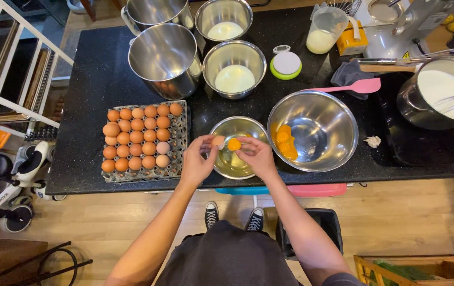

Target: Cracking eggs into a bowl and whisking ingredients in a bakery kitchen

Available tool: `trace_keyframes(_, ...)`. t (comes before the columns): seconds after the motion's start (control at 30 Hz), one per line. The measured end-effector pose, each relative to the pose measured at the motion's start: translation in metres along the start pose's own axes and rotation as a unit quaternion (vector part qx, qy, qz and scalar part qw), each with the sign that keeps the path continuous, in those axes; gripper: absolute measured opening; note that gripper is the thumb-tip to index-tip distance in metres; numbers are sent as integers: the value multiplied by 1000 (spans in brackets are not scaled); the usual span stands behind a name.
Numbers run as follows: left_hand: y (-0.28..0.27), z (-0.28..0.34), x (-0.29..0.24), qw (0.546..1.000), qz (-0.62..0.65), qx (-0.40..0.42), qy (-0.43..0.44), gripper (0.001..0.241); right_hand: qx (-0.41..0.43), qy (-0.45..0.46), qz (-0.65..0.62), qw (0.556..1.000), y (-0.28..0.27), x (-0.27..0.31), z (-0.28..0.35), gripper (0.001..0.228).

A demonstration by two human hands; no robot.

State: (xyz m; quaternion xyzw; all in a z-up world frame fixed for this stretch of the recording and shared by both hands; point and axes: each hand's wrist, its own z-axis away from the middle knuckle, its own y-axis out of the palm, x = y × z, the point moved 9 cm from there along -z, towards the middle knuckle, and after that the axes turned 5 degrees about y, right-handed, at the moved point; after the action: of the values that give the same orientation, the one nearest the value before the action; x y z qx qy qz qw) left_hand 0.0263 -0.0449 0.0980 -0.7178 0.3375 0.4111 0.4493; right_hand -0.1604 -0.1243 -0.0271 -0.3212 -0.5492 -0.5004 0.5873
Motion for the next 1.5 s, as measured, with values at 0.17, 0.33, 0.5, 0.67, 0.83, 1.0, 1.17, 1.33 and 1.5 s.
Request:
trace_keyframes(0.17,10,3,13,1000,20,-1,-8,30,6,-7,43,999,5,24,2,46)
trace_keyframes(0.33,18,5,32,997,56,-10,-47,32,1,-139,149,979,17,80,14,42)
trace_keyframes(0.5,29,8,69,989,111,-23,-94,31,11,-204,283,937,30,102,17,40)
trace_keyframes(0.67,30,8,89,982,143,-32,-119,32,15,-223,346,911,31,106,12,37)
trace_keyframes(0.83,19,6,77,982,143,-34,-116,32,20,-173,445,878,14,80,-3,40)
trace_keyframes(1.0,6,3,56,993,92,-28,-64,28,-1,-113,431,895,8,76,-1,40)
trace_keyframes(1.17,0,-3,26,999,43,-8,-6,29,-8,-79,319,945,10,76,5,43)
trace_keyframes(1.33,2,-6,26,999,48,-12,-9,28,-14,-75,220,972,4,62,1,44)
trace_keyframes(1.5,24,-6,90,990,111,-8,-82,27,-18,-72,193,978,-1,60,2,44)
